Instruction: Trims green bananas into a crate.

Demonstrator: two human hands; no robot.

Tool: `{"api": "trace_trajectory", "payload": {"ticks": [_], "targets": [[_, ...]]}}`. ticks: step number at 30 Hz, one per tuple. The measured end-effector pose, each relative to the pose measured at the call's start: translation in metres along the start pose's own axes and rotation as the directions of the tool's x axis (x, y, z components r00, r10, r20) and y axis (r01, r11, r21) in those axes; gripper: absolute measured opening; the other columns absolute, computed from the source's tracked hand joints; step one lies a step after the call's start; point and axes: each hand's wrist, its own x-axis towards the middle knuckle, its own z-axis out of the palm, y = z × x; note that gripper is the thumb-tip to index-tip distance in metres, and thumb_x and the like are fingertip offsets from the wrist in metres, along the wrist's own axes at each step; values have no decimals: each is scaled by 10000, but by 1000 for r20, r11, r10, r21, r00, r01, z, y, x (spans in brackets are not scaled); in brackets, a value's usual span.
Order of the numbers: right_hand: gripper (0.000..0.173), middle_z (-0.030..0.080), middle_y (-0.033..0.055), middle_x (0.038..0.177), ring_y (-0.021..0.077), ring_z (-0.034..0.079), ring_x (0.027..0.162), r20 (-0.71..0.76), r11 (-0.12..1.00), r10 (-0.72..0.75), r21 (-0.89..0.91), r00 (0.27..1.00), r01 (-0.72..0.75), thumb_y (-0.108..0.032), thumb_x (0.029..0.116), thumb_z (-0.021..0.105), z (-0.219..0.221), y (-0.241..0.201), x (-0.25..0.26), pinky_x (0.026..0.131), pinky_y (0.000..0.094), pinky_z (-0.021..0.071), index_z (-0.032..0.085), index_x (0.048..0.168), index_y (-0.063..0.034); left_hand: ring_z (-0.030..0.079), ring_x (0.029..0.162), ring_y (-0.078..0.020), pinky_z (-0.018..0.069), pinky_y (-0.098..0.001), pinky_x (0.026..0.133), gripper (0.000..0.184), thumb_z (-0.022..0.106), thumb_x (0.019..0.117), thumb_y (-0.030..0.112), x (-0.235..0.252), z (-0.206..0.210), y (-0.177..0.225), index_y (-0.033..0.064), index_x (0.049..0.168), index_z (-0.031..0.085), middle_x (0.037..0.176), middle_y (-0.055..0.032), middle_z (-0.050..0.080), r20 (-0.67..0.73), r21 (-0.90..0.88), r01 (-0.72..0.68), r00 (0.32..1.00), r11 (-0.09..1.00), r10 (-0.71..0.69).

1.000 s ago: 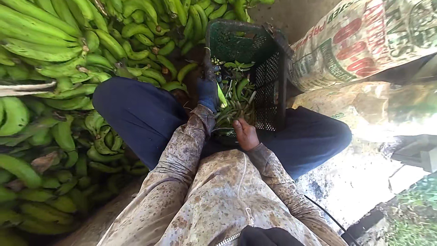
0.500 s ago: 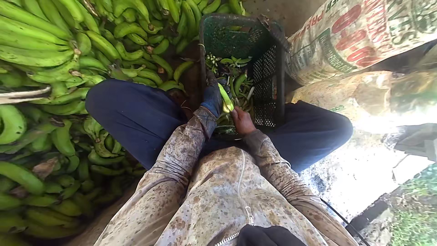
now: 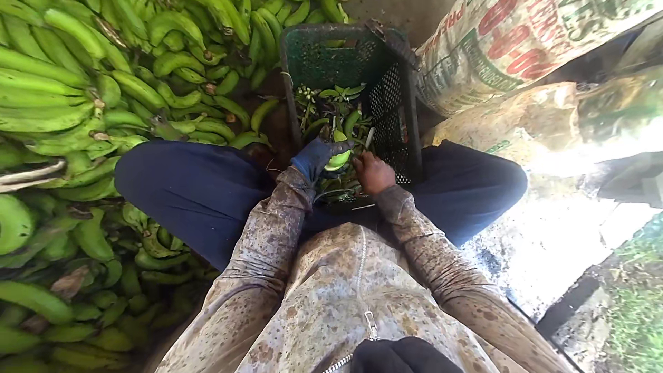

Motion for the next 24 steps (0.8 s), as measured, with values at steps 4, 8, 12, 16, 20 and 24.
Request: {"api": "trace_trajectory", "payload": {"ticks": [4, 8, 12, 16, 20, 24], "targets": [[498, 668, 261, 1255, 466, 637, 1191, -60, 975, -147, -178, 987, 134, -447, 1090, 452, -17, 20, 13, 965, 663, 490, 623, 1300, -28, 601, 608, -146, 532, -310, 553, 454, 739, 940, 370, 10, 24, -10, 33, 1203, 587, 857, -88, 656, -39, 221, 49, 998, 974, -42], [597, 662, 282, 1274, 486, 627, 1214, -97, 980, 179, 104, 979, -169, -516, 1095, 366, -51, 73, 54, 984, 715, 468, 607, 1348, -32, 624, 686, -158, 548, -345, 647, 410, 766, 928, 299, -13, 42, -2, 11, 1183, 625, 901, -106, 675, 208, 466, -164, 975, 869, 73], [462, 709, 175, 1127, 276, 695, 994, -61, 771, -29, 633, 998, 61, -404, 1004, 657, -59, 66, 25, 914, 507, 569, 653, 1297, -48, 677, 1105, -353, 525, -600, 978, 700, 772, 914, 352, -25, 47, 0, 63, 1477, 473, 1203, -216, 681, 251, 658, -373, 928, 654, 277], [335, 708, 92, 844, 119, 632, 686, -87, 518, -139, 843, 986, 147, -146, 809, 869, -56, 51, -5, 669, 339, 559, 712, 1057, 13, 678, 1084, -405, 526, -646, 928, 1005, 837, 844, 244, -19, 60, 5, 215, 1629, 210, 1214, -222, 679, 247, 651, -473, 872, 594, 423], [355, 751, 102, 962, 141, 719, 873, -546, 658, -57, 609, 836, 443, -141, 801, 868, -108, 78, -26, 849, 379, 619, 734, 1091, 14, 633, 1201, -263, 530, -497, 1013, 1071, 876, 789, 234, -15, 54, 11, 184, 1630, 214, 1412, -124, 592, 207, 442, -532, 844, 722, 495], [500, 736, 120, 1108, 145, 709, 1037, -800, 904, 233, 388, 553, 180, -350, 895, 794, -193, 139, -49, 961, 347, 580, 681, 1223, 10, 642, 1204, -298, 515, -532, 1029, 827, 788, 900, 282, 5, 31, 10, 145, 1586, 346, 1351, -132, 642, 52, 548, -324, 934, 772, 355]]}}
